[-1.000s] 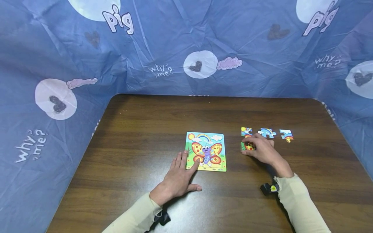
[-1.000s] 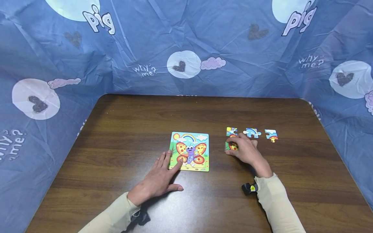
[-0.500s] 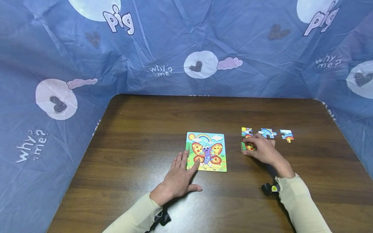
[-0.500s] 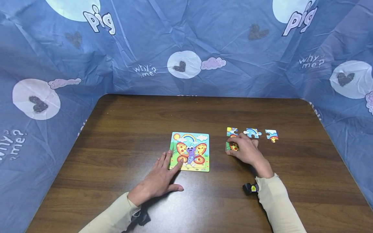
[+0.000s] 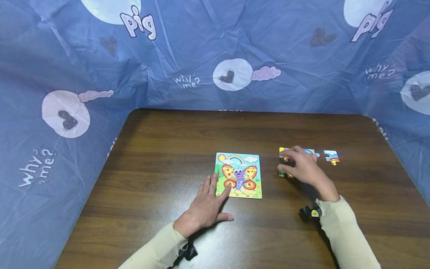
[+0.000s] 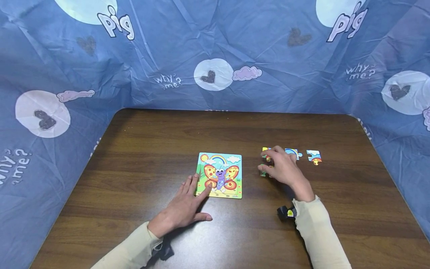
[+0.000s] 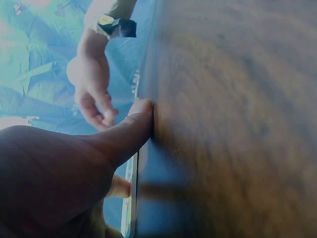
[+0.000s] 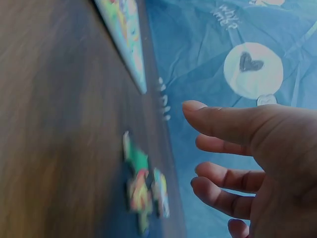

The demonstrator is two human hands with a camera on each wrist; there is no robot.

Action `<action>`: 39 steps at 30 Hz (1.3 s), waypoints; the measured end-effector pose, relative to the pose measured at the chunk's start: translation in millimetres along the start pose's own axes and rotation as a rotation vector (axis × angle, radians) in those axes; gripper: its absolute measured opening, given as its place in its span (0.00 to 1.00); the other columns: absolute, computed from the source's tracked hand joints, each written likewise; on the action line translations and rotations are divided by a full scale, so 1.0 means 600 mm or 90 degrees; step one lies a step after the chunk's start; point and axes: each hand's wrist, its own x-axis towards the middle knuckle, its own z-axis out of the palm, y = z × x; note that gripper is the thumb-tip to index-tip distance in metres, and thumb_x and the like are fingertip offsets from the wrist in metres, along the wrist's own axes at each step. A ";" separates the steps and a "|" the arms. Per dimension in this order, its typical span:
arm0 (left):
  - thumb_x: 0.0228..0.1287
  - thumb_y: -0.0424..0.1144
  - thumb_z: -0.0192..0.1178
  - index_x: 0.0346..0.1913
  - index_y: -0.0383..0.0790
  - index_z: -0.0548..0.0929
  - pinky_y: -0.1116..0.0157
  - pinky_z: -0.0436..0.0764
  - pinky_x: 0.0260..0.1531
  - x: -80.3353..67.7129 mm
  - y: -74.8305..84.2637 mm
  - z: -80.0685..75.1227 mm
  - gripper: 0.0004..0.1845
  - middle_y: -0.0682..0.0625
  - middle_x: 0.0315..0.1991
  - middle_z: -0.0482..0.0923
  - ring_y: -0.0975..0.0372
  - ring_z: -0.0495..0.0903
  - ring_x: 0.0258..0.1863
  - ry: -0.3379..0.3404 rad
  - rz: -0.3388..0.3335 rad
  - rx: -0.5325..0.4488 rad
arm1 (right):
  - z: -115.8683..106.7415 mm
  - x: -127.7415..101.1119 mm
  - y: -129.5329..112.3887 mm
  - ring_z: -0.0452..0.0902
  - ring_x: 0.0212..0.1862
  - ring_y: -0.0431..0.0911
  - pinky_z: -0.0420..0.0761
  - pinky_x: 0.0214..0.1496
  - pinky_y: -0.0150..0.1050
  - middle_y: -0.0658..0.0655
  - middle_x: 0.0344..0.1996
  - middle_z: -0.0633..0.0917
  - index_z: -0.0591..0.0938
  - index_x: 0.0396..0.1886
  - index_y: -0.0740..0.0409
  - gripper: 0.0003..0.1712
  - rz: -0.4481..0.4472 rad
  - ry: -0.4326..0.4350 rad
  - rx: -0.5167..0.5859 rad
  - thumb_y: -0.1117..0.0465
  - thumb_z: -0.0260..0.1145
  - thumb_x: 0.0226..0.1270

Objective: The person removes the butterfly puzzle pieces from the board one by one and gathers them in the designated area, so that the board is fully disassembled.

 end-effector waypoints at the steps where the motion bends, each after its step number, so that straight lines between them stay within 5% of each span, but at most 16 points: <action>1: 0.57 0.71 0.60 0.77 0.49 0.61 0.41 0.64 0.73 0.000 0.000 0.000 0.50 0.23 0.76 0.48 0.32 0.54 0.76 0.001 0.000 0.002 | -0.001 0.003 -0.005 0.77 0.49 0.56 0.61 0.45 0.56 0.65 0.48 0.82 0.83 0.57 0.59 0.27 0.001 -0.004 0.006 0.54 0.75 0.60; 21: 0.58 0.71 0.60 0.78 0.49 0.60 0.41 0.64 0.73 -0.001 0.001 -0.004 0.50 0.23 0.77 0.47 0.32 0.53 0.76 -0.008 -0.001 0.000 | 0.054 0.060 -0.145 0.80 0.47 0.53 0.67 0.49 0.51 0.61 0.53 0.81 0.81 0.60 0.57 0.28 -0.095 -0.068 0.052 0.52 0.74 0.62; 29: 0.58 0.71 0.59 0.77 0.49 0.61 0.42 0.64 0.73 -0.001 0.003 -0.003 0.49 0.23 0.77 0.48 0.32 0.54 0.76 -0.009 0.006 0.003 | 0.102 0.051 -0.165 0.77 0.57 0.55 0.78 0.61 0.57 0.66 0.63 0.73 0.72 0.71 0.62 0.41 -0.060 -0.164 0.057 0.51 0.74 0.61; 39: 0.58 0.70 0.60 0.77 0.49 0.62 0.41 0.65 0.72 -0.003 0.000 -0.002 0.49 0.23 0.76 0.48 0.32 0.55 0.75 0.005 0.005 0.001 | 0.119 0.046 -0.170 0.76 0.57 0.57 0.79 0.63 0.52 0.69 0.64 0.68 0.65 0.73 0.70 0.64 -0.019 -0.173 0.082 0.48 0.85 0.39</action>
